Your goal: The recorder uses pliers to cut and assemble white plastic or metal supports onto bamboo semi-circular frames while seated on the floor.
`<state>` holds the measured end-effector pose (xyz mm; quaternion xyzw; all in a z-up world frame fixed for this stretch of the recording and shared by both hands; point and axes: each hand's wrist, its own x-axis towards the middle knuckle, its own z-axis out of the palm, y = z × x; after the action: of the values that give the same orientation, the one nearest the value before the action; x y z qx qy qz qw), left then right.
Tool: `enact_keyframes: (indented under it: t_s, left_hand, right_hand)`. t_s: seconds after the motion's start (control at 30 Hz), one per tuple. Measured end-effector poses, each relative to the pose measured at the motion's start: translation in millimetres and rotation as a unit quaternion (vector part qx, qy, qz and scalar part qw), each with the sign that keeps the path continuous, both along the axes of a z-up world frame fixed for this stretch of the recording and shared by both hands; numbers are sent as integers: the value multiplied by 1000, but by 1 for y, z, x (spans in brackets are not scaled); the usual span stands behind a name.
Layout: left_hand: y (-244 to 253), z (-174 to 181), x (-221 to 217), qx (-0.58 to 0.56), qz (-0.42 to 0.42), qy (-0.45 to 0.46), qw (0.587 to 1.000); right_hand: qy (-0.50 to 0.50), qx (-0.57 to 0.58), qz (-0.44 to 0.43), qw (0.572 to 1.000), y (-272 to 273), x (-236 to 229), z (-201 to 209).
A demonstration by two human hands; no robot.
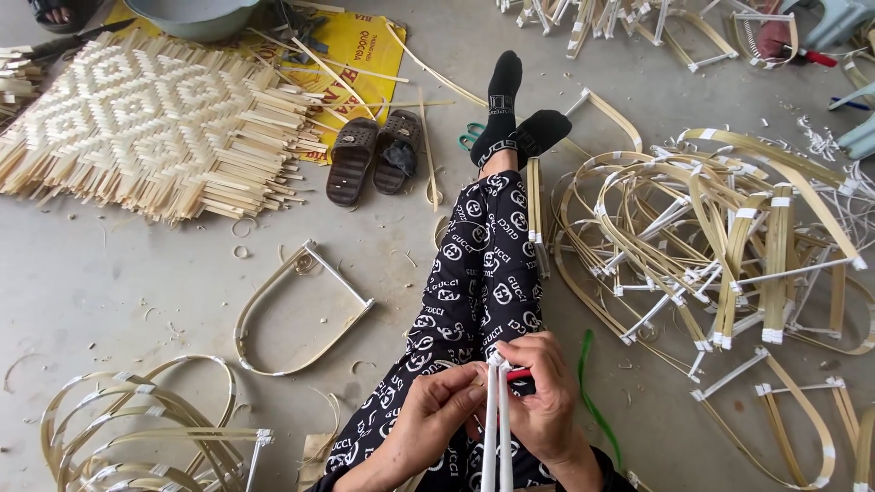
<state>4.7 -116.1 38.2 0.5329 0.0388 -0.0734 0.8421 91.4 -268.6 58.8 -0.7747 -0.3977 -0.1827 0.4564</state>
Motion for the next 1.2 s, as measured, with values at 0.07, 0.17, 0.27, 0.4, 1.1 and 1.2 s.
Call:
enact_keyframes:
  t_s: [0.07,0.17,0.27,0.4,1.1,1.2]
  left_hand:
    - [-1,0,0,-2,2,-5,1000]
    - [-1,0,-2,-15,-4,4,1000]
    - [-2,-4,-3,-23,-9,10,1000]
    - [-4,-7,-3,-20,-12,4,1000]
    - [-1,-1,5,-44,12,16,999]
    - [0,-6,13,-33,8,16,999]
  right_hand:
    - [-6,9,7,1000,0,0,-1]
    - [-11,13,16,1000,0,0,-4]
    - [8,35,20,999,-1,1,-9]
    - [25,51,20,998,-2,0,-12]
    - [42,22,1,999,1,-2,-3]
    - [-2,5,5,1000,-7,12,-42]
